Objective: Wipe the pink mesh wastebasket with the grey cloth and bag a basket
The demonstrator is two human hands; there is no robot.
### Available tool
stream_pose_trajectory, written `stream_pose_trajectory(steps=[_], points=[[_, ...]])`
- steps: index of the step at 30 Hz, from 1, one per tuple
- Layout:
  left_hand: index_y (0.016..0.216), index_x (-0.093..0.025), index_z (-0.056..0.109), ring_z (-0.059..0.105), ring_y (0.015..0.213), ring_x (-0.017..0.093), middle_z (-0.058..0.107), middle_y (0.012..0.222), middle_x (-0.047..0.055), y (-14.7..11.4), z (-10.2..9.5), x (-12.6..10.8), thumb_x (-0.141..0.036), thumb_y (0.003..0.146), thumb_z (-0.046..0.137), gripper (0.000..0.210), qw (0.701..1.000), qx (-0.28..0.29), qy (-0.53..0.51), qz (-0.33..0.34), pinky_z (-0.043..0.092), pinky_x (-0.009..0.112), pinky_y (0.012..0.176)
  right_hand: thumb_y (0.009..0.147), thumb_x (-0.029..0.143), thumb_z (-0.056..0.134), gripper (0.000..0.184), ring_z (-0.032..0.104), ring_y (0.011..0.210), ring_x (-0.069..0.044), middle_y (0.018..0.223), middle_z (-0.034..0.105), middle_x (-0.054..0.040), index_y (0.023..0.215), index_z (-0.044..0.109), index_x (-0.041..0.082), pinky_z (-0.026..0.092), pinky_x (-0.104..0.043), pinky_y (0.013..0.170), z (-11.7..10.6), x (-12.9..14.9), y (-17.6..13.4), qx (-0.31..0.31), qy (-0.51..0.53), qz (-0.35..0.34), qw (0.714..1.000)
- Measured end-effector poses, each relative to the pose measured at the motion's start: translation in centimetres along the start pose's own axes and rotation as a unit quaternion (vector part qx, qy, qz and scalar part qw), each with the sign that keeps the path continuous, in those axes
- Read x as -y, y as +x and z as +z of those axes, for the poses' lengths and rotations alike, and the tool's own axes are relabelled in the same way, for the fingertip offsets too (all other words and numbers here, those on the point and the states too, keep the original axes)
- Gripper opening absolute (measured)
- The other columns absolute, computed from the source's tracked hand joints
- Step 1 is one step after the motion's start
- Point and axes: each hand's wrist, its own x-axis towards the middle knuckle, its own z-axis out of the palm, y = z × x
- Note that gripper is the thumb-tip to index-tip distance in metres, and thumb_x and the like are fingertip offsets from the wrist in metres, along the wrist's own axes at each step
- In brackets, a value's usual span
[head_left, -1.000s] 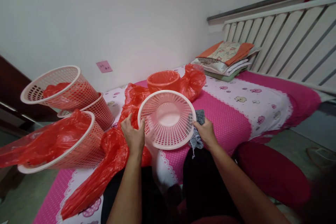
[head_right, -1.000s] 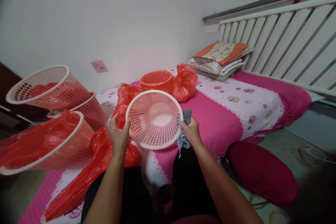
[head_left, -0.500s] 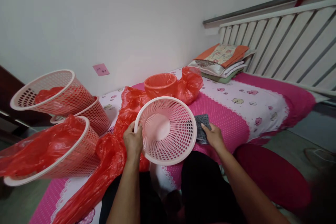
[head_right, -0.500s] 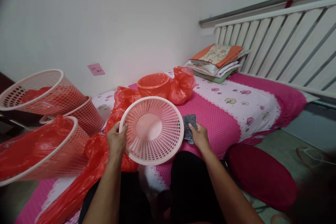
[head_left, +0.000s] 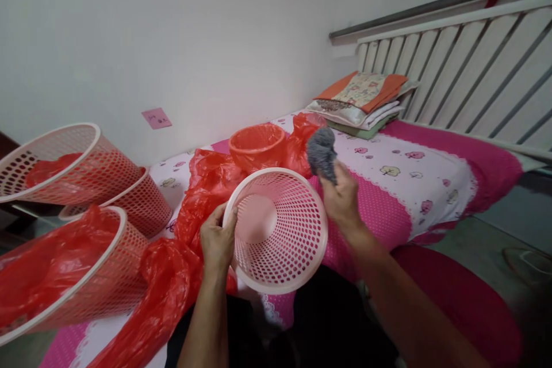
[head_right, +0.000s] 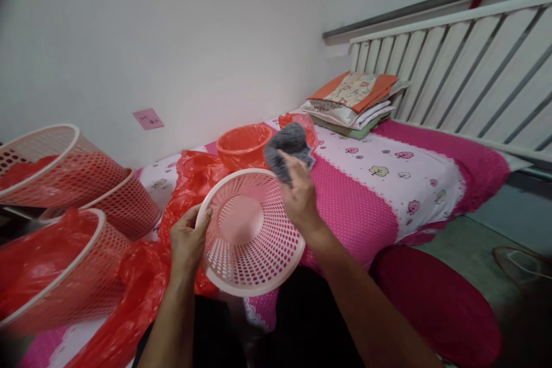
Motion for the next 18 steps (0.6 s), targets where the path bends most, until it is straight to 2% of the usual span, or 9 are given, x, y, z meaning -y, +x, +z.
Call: stream_pose_trajectory(steps=[1,2,4,6,8,10,14,18], points=[[0.104,-0.021,0.083,0.073,0.089,0.024,0.083,0.097,0.004,0.2,0.2,-0.1,-0.048,0.085,0.076,0.034,1.000,0.002,-0.004,-0.003,0.055,0.031,0.084,0.098,0.023,0.054,0.042,0.064,0.131,-0.030,0.138,0.073,-0.0103,0.137,0.070,0.024,0.051,-0.054,0.114,1.2,1.2,0.1,0.028,0.011,-0.061,0.998],[0.105,-0.020,0.084,0.074,0.091,0.024,0.083,0.099,0.004,0.5,0.4,-0.1,-0.047,0.085,0.076,0.035,1.000,0.004,-0.006,-0.005,0.055,0.031,0.085,0.098,0.017,0.051,0.049,0.056,0.144,-0.030,0.149,0.067,-0.0090,0.144,0.066,0.026,0.044,-0.057,0.121,2.4,2.2,0.1,0.084,0.015,-0.115,0.990],[0.108,-0.020,0.084,0.075,0.096,0.025,0.084,0.104,0.005,1.1,0.7,-0.1,-0.046,0.085,0.076,0.036,1.000,0.013,-0.011,-0.008,0.055,0.032,0.089,0.100,0.018,0.052,0.051,0.041,0.158,-0.031,0.163,0.055,-0.0060,0.148,0.063,0.030,0.034,-0.061,0.129,4.5,3.7,-0.5,0.203,0.007,-0.190,0.960],[0.110,-0.019,0.083,0.075,0.101,0.026,0.084,0.109,0.006,1.6,0.8,0.2,-0.046,0.084,0.076,0.038,0.999,0.028,-0.023,-0.013,0.055,0.033,0.093,0.102,0.032,0.061,0.049,0.031,0.163,-0.034,0.169,0.048,-0.0090,0.151,0.061,0.028,0.027,-0.067,0.130,5.9,4.2,-1.1,0.310,-0.011,-0.218,0.925],[0.113,-0.019,0.083,0.075,0.104,0.027,0.084,0.111,0.007,2.1,0.8,0.5,-0.048,0.084,0.077,0.041,0.998,0.044,-0.037,-0.024,0.056,0.034,0.095,0.101,0.049,0.068,0.060,0.028,0.165,-0.037,0.171,0.044,-0.0144,0.154,0.058,0.023,0.023,-0.070,0.131,6.7,4.0,-1.5,0.372,-0.021,-0.212,0.903],[0.115,-0.018,0.082,0.075,0.105,0.027,0.083,0.112,0.007,2.5,0.7,0.8,-0.049,0.084,0.077,0.044,0.997,0.051,-0.045,-0.034,0.056,0.034,0.096,0.101,0.054,0.068,0.068,0.027,0.165,-0.035,0.172,0.043,-0.0165,0.159,0.051,0.021,0.022,-0.068,0.132,7.3,3.4,-1.5,0.387,-0.022,-0.195,0.901],[0.117,-0.017,0.082,0.075,0.106,0.027,0.083,0.113,0.007,2.8,0.6,1.4,-0.049,0.083,0.079,0.046,0.996,0.055,-0.053,-0.042,0.057,0.034,0.096,0.104,0.048,0.067,0.075,0.027,0.166,-0.031,0.172,0.044,-0.0155,0.168,0.037,0.023,0.024,-0.063,0.133,8.6,2.5,-1.0,0.373,-0.026,-0.191,0.908],[0.115,-0.017,0.082,0.076,0.106,0.028,0.083,0.112,0.008,2.9,0.2,1.7,-0.048,0.080,0.081,0.047,0.996,0.042,-0.064,-0.046,0.057,0.034,0.097,0.101,0.053,0.071,0.080,0.026,0.166,-0.033,0.172,0.043,-0.0170,0.166,0.038,0.020,0.022,-0.063,0.134,10.3,2.4,-0.5,0.382,-0.013,-0.214,0.899]])
